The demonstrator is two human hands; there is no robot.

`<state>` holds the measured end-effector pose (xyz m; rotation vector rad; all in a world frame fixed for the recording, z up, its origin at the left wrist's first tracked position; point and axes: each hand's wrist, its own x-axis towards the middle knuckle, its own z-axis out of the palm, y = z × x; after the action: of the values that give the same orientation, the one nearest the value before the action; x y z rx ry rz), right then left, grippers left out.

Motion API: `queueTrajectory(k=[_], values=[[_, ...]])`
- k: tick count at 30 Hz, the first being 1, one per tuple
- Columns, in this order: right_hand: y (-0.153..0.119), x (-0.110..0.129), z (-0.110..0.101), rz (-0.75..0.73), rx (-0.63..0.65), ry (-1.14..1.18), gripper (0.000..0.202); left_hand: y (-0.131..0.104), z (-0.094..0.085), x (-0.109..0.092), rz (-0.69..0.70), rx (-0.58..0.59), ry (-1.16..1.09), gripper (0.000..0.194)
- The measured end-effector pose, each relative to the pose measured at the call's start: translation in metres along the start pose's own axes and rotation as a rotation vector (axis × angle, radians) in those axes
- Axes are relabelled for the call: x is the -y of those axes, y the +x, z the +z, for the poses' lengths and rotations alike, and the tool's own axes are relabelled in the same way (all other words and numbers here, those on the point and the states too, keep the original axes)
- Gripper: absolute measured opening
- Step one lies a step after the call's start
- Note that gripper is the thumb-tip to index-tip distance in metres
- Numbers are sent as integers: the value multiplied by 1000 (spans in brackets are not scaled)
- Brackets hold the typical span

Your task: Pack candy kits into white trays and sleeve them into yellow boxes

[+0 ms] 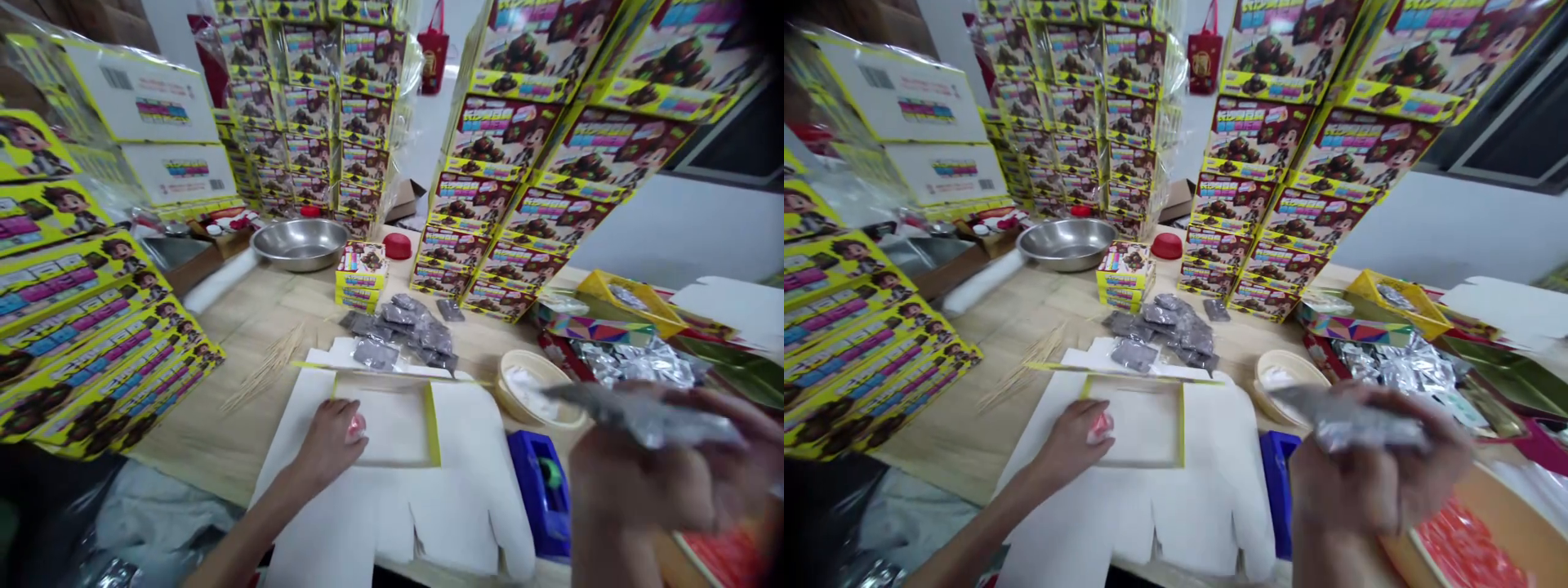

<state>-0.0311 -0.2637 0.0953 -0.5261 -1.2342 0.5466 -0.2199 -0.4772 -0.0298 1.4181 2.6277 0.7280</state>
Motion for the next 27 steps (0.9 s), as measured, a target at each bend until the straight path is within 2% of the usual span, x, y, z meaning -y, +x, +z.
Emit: queueTrajectory(k=[1, 3, 4, 5, 6, 9, 11, 13, 14, 18, 22, 25, 27], values=[[-19, 24, -8, -12, 110, 116, 33, 1, 1, 0, 7, -2, -6, 34], [-59, 52, -9, 67, 588, 172, 28, 2, 2, 1, 27, -23, -6, 32], [-78, 54, -2, 101, 849, 165, 29, 3, 1, 1, 47, -28, 0, 32], [-94, 50, 10, 104, 1042, 142, 31, 2, 0, 1, 65, -30, 8, 30], [-107, 39, 25, 89, 1172, 102, 33, 2, -2, 0, 81, -23, 21, 27], [-129, -9, 69, 10, 1387, -157, 34, 0, -8, -1, 93, 15, 45, 21], [-137, -36, 86, -46, 1545, -316, 33, 0, -10, -2, 73, 26, 37, 27], [-142, -51, 90, -113, 1629, -396, 35, 0, -9, -1, 70, 35, 32, 35], [-144, -54, 88, -158, 1622, -425, 38, 0, -8, 0, 71, 34, 38, 35], [-142, -50, 68, -314, 1478, -553, 46, -1, 0, 10, 119, -18, 49, 34], [-141, -54, 60, -451, 1585, -474, 44, -5, 12, 32, 249, -165, 22, 33], [-149, -63, 65, -437, 1623, -565, 41, -2, 21, 51, 331, -264, 1, 35], [-149, -65, 67, -400, 1633, -615, 38, 2, 27, 60, 311, -276, -16, 40]])
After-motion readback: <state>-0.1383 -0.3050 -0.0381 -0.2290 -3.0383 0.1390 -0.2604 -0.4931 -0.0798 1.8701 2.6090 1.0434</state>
